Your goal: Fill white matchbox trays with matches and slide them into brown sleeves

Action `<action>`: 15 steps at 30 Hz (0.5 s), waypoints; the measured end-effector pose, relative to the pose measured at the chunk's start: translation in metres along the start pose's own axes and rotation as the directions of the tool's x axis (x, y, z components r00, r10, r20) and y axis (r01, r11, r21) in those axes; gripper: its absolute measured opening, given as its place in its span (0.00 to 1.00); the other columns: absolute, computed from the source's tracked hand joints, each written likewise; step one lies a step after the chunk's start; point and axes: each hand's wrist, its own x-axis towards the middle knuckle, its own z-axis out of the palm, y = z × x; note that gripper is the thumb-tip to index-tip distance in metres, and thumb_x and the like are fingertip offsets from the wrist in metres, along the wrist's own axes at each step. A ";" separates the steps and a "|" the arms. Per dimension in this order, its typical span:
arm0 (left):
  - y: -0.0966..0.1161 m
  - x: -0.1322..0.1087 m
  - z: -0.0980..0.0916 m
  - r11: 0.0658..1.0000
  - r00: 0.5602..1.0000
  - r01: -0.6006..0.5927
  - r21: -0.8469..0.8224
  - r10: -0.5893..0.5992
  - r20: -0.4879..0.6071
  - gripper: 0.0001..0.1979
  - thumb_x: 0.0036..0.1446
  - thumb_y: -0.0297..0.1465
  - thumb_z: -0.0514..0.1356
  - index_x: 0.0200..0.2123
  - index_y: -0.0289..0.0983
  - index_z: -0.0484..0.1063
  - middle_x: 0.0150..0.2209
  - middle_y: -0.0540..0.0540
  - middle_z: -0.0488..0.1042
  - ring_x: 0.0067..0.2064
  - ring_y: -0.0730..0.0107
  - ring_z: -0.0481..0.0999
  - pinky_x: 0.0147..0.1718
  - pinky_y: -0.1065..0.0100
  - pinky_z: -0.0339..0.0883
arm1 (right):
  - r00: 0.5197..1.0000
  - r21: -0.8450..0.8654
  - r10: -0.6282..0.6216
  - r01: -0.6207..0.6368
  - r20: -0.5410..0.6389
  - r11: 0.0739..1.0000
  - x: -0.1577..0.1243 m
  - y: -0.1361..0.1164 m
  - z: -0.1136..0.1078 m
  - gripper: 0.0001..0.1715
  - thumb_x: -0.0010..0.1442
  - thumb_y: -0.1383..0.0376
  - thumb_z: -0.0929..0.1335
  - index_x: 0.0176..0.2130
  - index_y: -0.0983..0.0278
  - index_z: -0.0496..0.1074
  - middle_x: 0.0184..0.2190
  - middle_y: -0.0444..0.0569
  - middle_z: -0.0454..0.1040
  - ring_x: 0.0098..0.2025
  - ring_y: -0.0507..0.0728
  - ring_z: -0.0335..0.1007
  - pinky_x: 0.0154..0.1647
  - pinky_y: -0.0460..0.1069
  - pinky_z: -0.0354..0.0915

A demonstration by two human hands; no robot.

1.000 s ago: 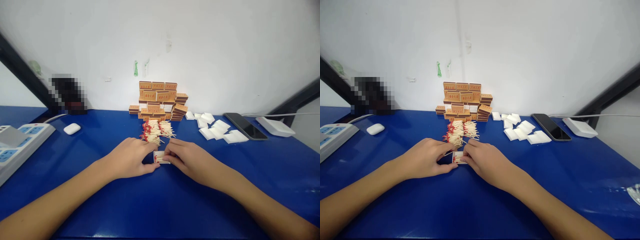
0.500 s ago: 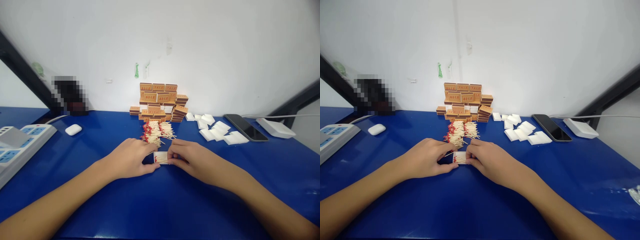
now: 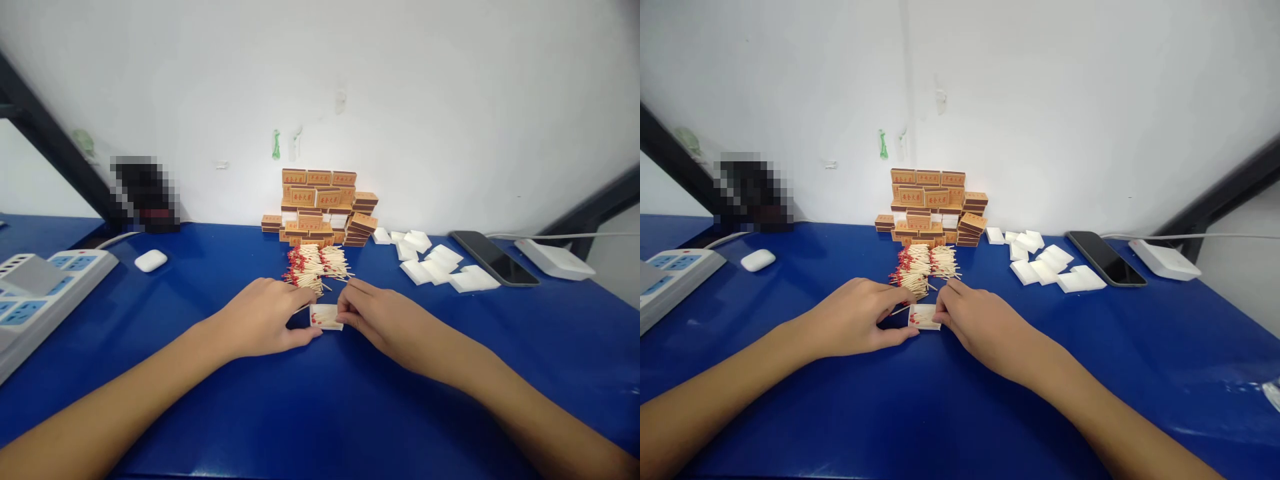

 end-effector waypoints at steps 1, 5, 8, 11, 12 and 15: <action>0.000 0.000 0.000 1.000 1.000 0.001 0.002 -0.001 -0.004 0.14 0.63 0.43 0.64 0.42 0.38 0.74 0.27 0.50 0.76 0.27 0.65 0.75 0.25 0.68 0.55 | 1.000 0.010 0.012 -0.012 -0.018 1.000 0.000 -0.001 0.001 0.08 0.75 0.67 0.63 0.41 0.63 0.70 0.42 0.50 0.75 0.35 0.56 0.73 0.35 0.51 0.64; 0.000 0.000 0.001 1.000 1.000 0.017 0.018 -0.017 -0.012 0.15 0.64 0.43 0.63 0.44 0.38 0.75 0.28 0.49 0.78 0.28 0.63 0.77 0.26 0.67 0.57 | 0.999 0.034 0.011 -0.010 -0.040 0.999 0.001 -0.004 0.005 0.06 0.74 0.67 0.64 0.41 0.63 0.70 0.42 0.50 0.75 0.36 0.56 0.74 0.36 0.51 0.65; 0.000 0.000 0.002 1.000 1.000 0.014 0.020 -0.013 -0.013 0.16 0.64 0.44 0.63 0.47 0.38 0.75 0.29 0.48 0.78 0.30 0.62 0.78 0.27 0.66 0.59 | 0.999 0.036 -0.020 0.022 -0.041 0.999 0.002 -0.006 0.007 0.08 0.74 0.67 0.64 0.41 0.63 0.71 0.42 0.51 0.75 0.37 0.56 0.73 0.38 0.51 0.66; 0.000 0.000 0.002 1.000 1.000 0.012 0.024 -0.012 -0.007 0.17 0.64 0.44 0.63 0.48 0.38 0.75 0.30 0.48 0.79 0.29 0.62 0.78 0.26 0.66 0.60 | 0.996 0.047 -0.055 0.058 -0.077 0.997 0.003 -0.006 0.006 0.09 0.74 0.67 0.63 0.41 0.63 0.72 0.41 0.50 0.74 0.37 0.56 0.72 0.39 0.51 0.66; 0.000 -0.001 0.002 1.000 1.000 0.010 0.026 -0.010 -0.007 0.17 0.65 0.44 0.63 0.48 0.38 0.75 0.30 0.48 0.79 0.29 0.62 0.78 0.26 0.67 0.60 | 0.994 0.052 -0.064 0.069 -0.091 0.996 0.003 -0.006 0.006 0.09 0.74 0.67 0.64 0.42 0.63 0.73 0.41 0.50 0.74 0.37 0.56 0.72 0.39 0.51 0.66; 0.000 -0.001 0.003 0.999 1.000 0.003 0.033 -0.003 -0.014 0.15 0.65 0.43 0.63 0.47 0.38 0.74 0.30 0.48 0.79 0.29 0.62 0.78 0.26 0.67 0.59 | 0.988 0.061 -0.095 0.102 -0.121 0.993 0.004 -0.005 0.007 0.09 0.73 0.68 0.64 0.44 0.62 0.74 0.41 0.50 0.75 0.38 0.56 0.73 0.39 0.51 0.67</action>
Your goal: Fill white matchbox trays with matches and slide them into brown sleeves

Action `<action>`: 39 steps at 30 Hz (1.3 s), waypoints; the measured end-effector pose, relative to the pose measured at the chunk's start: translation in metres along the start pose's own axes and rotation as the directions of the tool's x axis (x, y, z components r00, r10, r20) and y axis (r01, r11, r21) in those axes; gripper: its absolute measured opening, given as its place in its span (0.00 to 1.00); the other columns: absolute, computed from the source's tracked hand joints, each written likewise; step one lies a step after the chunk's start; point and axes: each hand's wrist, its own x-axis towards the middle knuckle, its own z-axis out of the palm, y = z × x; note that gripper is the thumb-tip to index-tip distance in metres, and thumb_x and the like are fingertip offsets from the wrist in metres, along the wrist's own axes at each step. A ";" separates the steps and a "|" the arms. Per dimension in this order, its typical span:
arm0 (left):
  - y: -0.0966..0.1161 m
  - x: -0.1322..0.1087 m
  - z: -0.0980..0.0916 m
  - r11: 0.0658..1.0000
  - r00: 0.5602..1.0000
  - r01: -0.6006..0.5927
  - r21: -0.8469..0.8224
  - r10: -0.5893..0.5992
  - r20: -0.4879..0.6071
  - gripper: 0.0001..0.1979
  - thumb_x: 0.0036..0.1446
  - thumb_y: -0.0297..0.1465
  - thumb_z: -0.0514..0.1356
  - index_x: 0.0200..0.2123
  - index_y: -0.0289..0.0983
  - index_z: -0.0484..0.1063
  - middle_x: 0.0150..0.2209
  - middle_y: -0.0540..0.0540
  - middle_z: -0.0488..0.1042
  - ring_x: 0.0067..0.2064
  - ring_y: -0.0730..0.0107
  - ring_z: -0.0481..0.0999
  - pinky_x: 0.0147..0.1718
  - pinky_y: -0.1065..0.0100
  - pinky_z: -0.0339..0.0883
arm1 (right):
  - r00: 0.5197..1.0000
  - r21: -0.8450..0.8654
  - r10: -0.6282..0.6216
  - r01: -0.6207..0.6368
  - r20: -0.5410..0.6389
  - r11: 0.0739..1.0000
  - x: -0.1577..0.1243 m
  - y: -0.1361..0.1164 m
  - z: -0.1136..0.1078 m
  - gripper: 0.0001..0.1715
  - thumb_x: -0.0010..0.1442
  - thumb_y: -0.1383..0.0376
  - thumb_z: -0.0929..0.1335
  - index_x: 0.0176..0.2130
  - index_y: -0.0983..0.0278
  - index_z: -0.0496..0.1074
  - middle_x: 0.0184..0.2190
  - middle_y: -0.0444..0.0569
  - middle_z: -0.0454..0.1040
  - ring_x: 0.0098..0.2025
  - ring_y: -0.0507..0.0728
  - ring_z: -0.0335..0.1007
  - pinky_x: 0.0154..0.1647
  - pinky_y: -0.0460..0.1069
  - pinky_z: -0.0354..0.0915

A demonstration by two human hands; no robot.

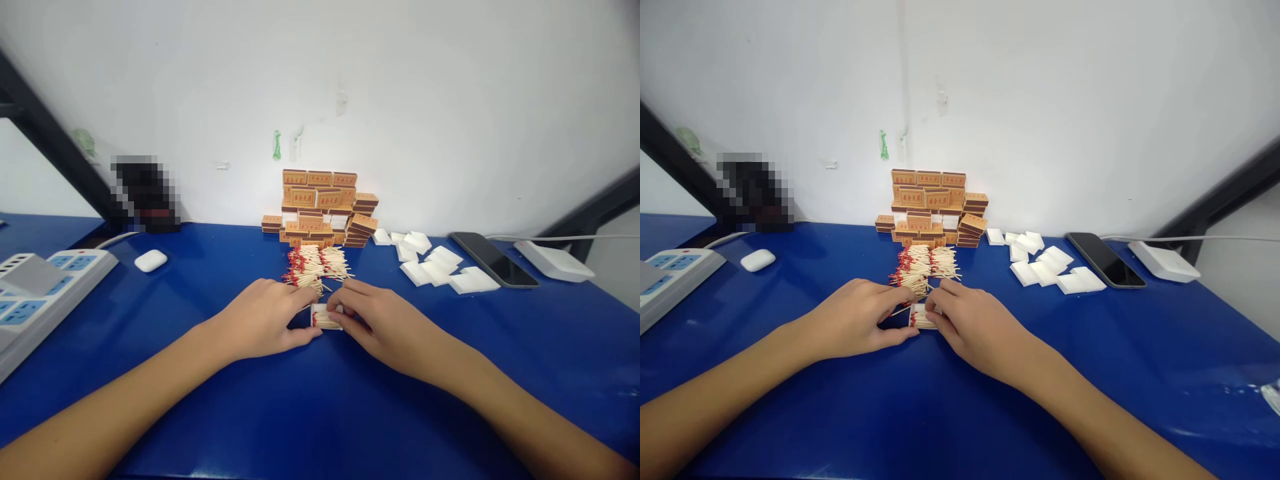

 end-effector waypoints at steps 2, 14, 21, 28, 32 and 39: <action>0.000 0.000 0.000 1.000 1.000 -0.003 0.005 0.003 -0.003 0.16 0.65 0.42 0.63 0.48 0.38 0.74 0.30 0.49 0.79 0.30 0.62 0.79 0.26 0.67 0.60 | 1.000 -0.021 -0.017 0.017 -0.003 1.000 -0.001 0.001 0.002 0.10 0.73 0.68 0.63 0.43 0.63 0.74 0.40 0.50 0.75 0.37 0.56 0.73 0.39 0.51 0.66; 0.003 0.000 0.001 1.000 1.000 -0.018 -0.016 0.018 -0.002 0.14 0.65 0.41 0.62 0.48 0.38 0.74 0.31 0.49 0.80 0.30 0.63 0.79 0.26 0.67 0.60 | 1.000 -0.005 -0.005 0.005 0.028 1.000 0.000 -0.001 0.006 0.10 0.73 0.67 0.64 0.40 0.63 0.75 0.39 0.49 0.75 0.37 0.55 0.72 0.38 0.50 0.65; 0.011 -0.001 -0.008 0.979 0.993 0.028 -0.200 -0.006 0.114 0.15 0.57 0.45 0.68 0.40 0.40 0.76 0.24 0.54 0.71 0.24 0.69 0.71 0.23 0.66 0.55 | 0.992 0.072 -0.053 0.061 -0.111 0.996 0.002 0.009 -0.001 0.07 0.71 0.66 0.67 0.42 0.62 0.76 0.31 0.44 0.71 0.32 0.52 0.66 0.33 0.48 0.59; 0.025 -0.007 -0.010 0.979 0.984 0.030 -0.202 0.007 0.178 0.19 0.52 0.47 0.71 0.34 0.40 0.73 0.23 0.53 0.67 0.22 0.70 0.66 0.21 0.66 0.49 | 0.988 0.062 -0.137 0.142 -0.074 0.988 0.018 0.015 0.023 0.17 0.71 0.70 0.66 0.57 0.59 0.75 0.43 0.49 0.75 0.41 0.54 0.73 0.40 0.48 0.65; 0.037 -0.011 -0.006 0.983 0.975 0.011 -0.184 0.030 0.218 0.20 0.52 0.49 0.70 0.33 0.40 0.70 0.22 0.53 0.67 0.22 0.69 0.63 0.22 0.65 0.45 | 0.984 0.040 -0.171 0.173 -0.041 0.984 0.027 0.013 0.030 0.13 0.73 0.68 0.65 0.53 0.62 0.76 0.44 0.50 0.75 0.42 0.55 0.73 0.41 0.49 0.66; 0.043 -0.013 -0.002 0.984 0.965 -0.004 -0.180 0.051 0.256 0.20 0.53 0.50 0.69 0.35 0.41 0.70 0.26 0.52 0.73 0.26 0.65 0.70 0.24 0.63 0.48 | 0.989 0.034 -0.137 0.139 -0.060 0.990 0.025 0.015 0.028 0.05 0.73 0.67 0.66 0.42 0.63 0.72 0.41 0.47 0.74 0.39 0.54 0.70 0.39 0.49 0.62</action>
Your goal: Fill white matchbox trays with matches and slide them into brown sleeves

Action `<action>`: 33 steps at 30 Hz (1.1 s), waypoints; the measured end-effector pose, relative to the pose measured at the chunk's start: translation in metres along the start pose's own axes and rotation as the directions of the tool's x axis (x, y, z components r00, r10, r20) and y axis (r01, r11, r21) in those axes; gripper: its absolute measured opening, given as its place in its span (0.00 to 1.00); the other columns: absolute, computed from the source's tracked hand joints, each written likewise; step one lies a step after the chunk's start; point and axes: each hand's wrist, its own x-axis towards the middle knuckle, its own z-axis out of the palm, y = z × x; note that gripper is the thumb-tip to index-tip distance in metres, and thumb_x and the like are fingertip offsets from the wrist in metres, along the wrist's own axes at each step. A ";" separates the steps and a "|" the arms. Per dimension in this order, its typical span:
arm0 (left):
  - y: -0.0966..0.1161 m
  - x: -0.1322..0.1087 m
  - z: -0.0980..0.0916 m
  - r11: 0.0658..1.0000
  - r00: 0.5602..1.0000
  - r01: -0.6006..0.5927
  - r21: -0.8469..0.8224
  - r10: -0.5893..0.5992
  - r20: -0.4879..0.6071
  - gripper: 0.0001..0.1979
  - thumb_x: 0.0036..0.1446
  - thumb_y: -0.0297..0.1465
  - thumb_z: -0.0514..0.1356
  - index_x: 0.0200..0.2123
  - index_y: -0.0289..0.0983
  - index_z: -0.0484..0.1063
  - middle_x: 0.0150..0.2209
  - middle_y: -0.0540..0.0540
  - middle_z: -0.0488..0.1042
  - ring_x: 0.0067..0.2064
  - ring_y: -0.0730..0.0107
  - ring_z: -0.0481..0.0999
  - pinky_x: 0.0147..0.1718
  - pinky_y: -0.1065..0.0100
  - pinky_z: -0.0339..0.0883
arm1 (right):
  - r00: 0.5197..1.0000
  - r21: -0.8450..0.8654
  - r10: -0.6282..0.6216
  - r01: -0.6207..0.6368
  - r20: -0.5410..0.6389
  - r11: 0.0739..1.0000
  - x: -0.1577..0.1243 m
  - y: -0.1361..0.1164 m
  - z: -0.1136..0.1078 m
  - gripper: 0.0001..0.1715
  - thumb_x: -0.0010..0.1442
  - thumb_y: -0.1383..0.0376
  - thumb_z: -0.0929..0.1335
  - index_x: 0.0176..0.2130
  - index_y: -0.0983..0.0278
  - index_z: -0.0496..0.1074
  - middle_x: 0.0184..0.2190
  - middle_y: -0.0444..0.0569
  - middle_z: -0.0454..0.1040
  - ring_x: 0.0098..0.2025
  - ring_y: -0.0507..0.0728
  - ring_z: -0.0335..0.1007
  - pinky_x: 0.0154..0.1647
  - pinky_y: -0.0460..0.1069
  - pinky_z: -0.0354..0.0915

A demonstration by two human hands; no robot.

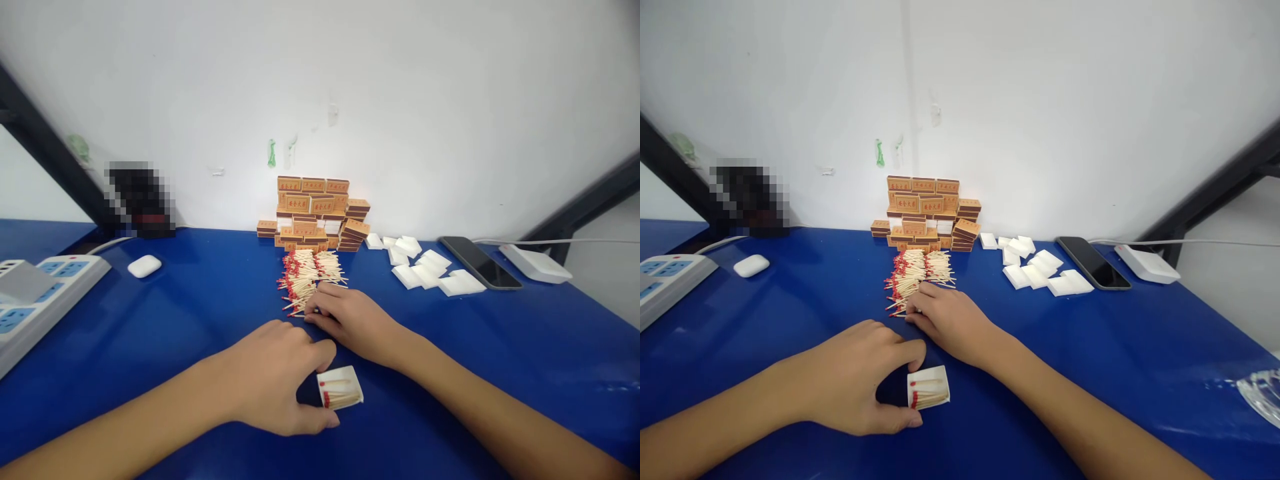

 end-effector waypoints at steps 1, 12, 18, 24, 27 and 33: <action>-0.001 0.000 0.000 1.000 1.000 0.003 0.003 -0.003 0.007 0.21 0.53 0.50 0.68 0.35 0.41 0.70 0.26 0.52 0.73 0.26 0.64 0.71 0.24 0.63 0.48 | 1.000 0.003 0.018 -0.018 0.004 1.000 -0.002 0.000 -0.002 0.03 0.73 0.66 0.67 0.43 0.63 0.72 0.40 0.47 0.73 0.38 0.54 0.69 0.38 0.48 0.62; -0.002 -0.001 -0.001 1.000 1.000 0.013 0.022 -0.013 0.018 0.20 0.54 0.50 0.67 0.37 0.40 0.70 0.29 0.50 0.76 0.29 0.61 0.74 0.27 0.63 0.53 | 0.980 -0.007 0.177 -0.177 0.090 0.984 -0.019 0.008 -0.029 0.07 0.69 0.63 0.71 0.38 0.62 0.72 0.39 0.45 0.72 0.37 0.54 0.68 0.36 0.49 0.62; -0.001 -0.001 0.000 1.000 1.000 -0.007 0.022 0.006 0.016 0.20 0.55 0.50 0.67 0.37 0.41 0.69 0.29 0.51 0.76 0.29 0.61 0.74 0.26 0.63 0.51 | 0.968 -0.041 0.223 -0.220 0.112 0.975 -0.014 0.000 -0.022 0.06 0.72 0.65 0.68 0.39 0.63 0.72 0.41 0.47 0.73 0.37 0.54 0.69 0.38 0.50 0.63; 0.002 -0.002 0.001 1.000 1.000 -0.020 0.024 0.020 0.016 0.20 0.54 0.49 0.68 0.37 0.40 0.70 0.31 0.50 0.77 0.30 0.59 0.76 0.26 0.62 0.53 | 0.974 -0.045 0.225 -0.225 -0.001 0.973 -0.005 -0.015 -0.006 0.05 0.71 0.65 0.69 0.40 0.64 0.73 0.41 0.48 0.73 0.37 0.54 0.70 0.37 0.50 0.62; 0.008 -0.003 0.005 0.998 0.998 -0.062 0.033 0.061 0.013 0.20 0.54 0.48 0.68 0.37 0.40 0.71 0.35 0.49 0.79 0.34 0.57 0.79 0.27 0.61 0.57 | 0.982 0.025 0.185 -0.184 -0.037 0.983 -0.005 -0.020 0.000 0.06 0.69 0.63 0.71 0.40 0.63 0.73 0.39 0.46 0.73 0.36 0.53 0.69 0.36 0.49 0.61; 0.024 -0.004 0.013 0.983 0.986 -0.161 0.084 0.156 0.065 0.18 0.58 0.46 0.67 0.37 0.39 0.70 0.35 0.48 0.80 0.35 0.56 0.81 0.31 0.59 0.63 | 0.990 0.064 0.141 -0.141 -0.005 0.988 -0.003 -0.028 0.008 0.10 0.64 0.61 0.76 0.40 0.63 0.74 0.38 0.44 0.73 0.36 0.53 0.68 0.35 0.48 0.60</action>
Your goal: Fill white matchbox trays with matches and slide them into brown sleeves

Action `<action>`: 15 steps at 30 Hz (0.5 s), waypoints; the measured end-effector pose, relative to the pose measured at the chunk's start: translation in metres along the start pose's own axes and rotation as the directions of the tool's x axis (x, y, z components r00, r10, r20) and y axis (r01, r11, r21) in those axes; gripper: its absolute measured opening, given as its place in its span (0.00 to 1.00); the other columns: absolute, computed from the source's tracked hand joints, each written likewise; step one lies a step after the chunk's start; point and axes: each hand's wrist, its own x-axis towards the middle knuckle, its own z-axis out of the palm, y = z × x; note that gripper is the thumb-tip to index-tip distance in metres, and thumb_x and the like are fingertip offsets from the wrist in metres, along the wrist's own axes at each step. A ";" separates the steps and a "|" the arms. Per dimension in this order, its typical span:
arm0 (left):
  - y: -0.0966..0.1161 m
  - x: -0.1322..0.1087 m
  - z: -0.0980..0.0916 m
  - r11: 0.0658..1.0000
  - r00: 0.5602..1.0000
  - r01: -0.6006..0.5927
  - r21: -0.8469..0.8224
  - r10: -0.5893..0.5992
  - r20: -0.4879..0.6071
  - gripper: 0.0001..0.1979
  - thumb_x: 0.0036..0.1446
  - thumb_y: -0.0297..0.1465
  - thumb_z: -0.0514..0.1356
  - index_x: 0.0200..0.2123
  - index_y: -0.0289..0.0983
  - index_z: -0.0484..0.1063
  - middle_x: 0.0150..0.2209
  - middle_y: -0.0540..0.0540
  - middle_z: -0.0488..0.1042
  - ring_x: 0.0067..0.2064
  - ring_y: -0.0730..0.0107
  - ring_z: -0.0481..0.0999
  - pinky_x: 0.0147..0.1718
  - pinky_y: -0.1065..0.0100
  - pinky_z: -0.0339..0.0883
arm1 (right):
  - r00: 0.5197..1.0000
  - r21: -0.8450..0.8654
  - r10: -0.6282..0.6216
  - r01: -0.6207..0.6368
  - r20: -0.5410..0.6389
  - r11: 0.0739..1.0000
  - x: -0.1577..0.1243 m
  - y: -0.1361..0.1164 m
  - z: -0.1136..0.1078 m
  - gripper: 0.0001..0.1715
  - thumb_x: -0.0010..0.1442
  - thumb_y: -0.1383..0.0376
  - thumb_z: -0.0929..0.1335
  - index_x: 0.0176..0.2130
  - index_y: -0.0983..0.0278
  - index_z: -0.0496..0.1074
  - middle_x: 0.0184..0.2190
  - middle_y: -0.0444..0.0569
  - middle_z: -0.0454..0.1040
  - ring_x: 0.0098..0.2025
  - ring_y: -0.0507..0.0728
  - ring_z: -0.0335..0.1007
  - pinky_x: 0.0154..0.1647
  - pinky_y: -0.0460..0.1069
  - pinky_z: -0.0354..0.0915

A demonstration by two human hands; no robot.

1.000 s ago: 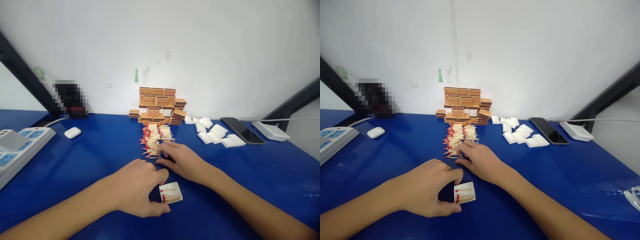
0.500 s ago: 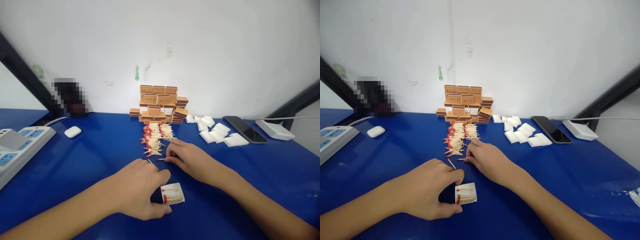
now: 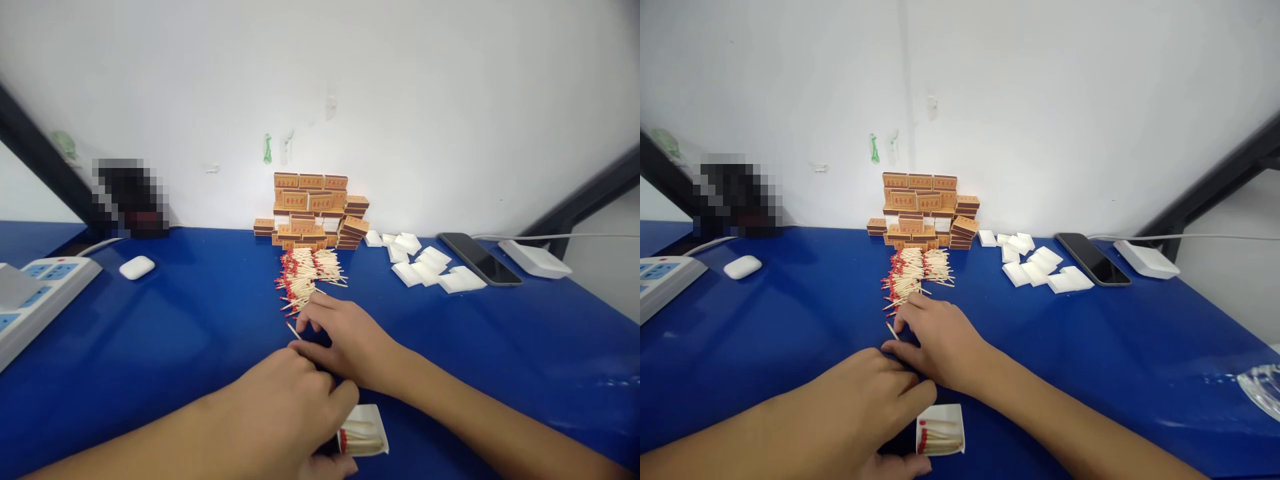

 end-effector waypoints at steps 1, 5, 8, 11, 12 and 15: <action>0.000 0.000 0.000 1.000 1.000 0.004 -0.001 -0.004 0.004 0.18 0.58 0.47 0.67 0.36 0.39 0.70 0.34 0.48 0.80 0.34 0.57 0.81 0.30 0.59 0.62 | 1.000 -0.005 0.010 -0.010 0.011 1.000 0.001 0.000 0.000 0.07 0.65 0.62 0.74 0.39 0.63 0.74 0.37 0.44 0.73 0.35 0.53 0.67 0.35 0.48 0.60; -0.005 0.000 -0.002 0.999 0.999 0.053 -0.009 -0.053 -0.011 0.18 0.57 0.48 0.66 0.34 0.40 0.68 0.30 0.50 0.78 0.30 0.58 0.79 0.25 0.59 0.54 | 0.996 -0.059 0.049 -0.045 0.073 0.997 0.003 0.005 -0.008 0.05 0.69 0.66 0.71 0.39 0.63 0.74 0.36 0.45 0.72 0.34 0.53 0.66 0.35 0.48 0.59; -0.009 -0.001 -0.001 0.998 0.998 0.060 -0.004 -0.060 -0.022 0.18 0.58 0.47 0.65 0.35 0.40 0.67 0.29 0.51 0.78 0.28 0.59 0.78 0.24 0.60 0.51 | 0.995 -0.133 0.071 -0.062 0.065 0.989 0.002 0.012 -0.015 0.06 0.70 0.64 0.71 0.39 0.64 0.73 0.38 0.46 0.72 0.35 0.54 0.67 0.35 0.49 0.59; -0.011 0.000 0.001 0.998 0.997 0.055 -0.004 -0.055 -0.045 0.18 0.57 0.47 0.66 0.35 0.41 0.67 0.29 0.51 0.78 0.29 0.59 0.79 0.25 0.60 0.50 | 0.994 -0.162 0.104 -0.099 0.021 0.982 0.001 0.017 -0.017 0.10 0.68 0.60 0.73 0.43 0.64 0.72 0.40 0.48 0.72 0.36 0.56 0.68 0.36 0.50 0.60; -0.012 0.000 0.002 0.998 0.997 0.056 -0.005 -0.056 -0.052 0.18 0.57 0.48 0.66 0.35 0.41 0.67 0.29 0.51 0.78 0.29 0.59 0.79 0.25 0.60 0.51 | 0.993 -0.157 0.118 -0.115 0.013 0.981 0.000 0.018 -0.017 0.12 0.67 0.59 0.73 0.44 0.64 0.72 0.40 0.48 0.73 0.36 0.56 0.68 0.36 0.50 0.60; -0.014 0.001 0.001 0.998 0.996 0.067 -0.007 -0.067 -0.052 0.18 0.58 0.48 0.65 0.35 0.41 0.66 0.29 0.51 0.77 0.29 0.58 0.78 0.25 0.60 0.52 | 0.988 -0.115 0.155 -0.153 0.009 0.982 0.002 0.018 -0.015 0.11 0.68 0.58 0.73 0.43 0.63 0.72 0.40 0.47 0.73 0.36 0.55 0.68 0.36 0.50 0.59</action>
